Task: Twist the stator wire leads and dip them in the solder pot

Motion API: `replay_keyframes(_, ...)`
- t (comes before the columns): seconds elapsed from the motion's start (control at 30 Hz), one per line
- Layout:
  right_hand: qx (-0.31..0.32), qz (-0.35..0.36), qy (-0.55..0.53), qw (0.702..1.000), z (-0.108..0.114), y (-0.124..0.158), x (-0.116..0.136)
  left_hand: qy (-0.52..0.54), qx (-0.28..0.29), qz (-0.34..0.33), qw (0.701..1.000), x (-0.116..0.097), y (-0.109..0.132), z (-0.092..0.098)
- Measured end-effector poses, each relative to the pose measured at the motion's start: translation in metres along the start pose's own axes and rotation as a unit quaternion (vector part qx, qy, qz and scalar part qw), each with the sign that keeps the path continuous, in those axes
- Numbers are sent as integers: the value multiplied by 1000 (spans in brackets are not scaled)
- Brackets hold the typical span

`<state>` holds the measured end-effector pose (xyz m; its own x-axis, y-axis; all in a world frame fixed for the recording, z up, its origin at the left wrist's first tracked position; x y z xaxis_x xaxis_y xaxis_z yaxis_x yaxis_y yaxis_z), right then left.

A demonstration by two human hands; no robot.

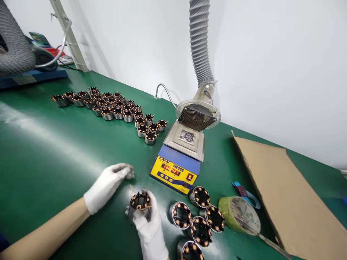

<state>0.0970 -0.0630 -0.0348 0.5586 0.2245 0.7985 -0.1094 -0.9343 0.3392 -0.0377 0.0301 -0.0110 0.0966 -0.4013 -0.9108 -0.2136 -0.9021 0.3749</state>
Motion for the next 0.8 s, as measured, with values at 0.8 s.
replay_keyframes(0.8,-115,242,468,842,12,-3,-24,-35,87,100,991,3,-1,-21)
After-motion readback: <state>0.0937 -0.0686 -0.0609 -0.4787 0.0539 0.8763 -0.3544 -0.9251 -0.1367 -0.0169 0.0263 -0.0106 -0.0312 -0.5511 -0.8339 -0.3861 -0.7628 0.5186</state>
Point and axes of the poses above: each hand's wrist, its own y-axis away from the middle knuckle, its own z-axis out of the back of the hand, x = y × z, the point moved 2 cm from there along -y, towards the middle knuckle, and after that the axes turned 5 degrees about z, right-handed, at the moved point
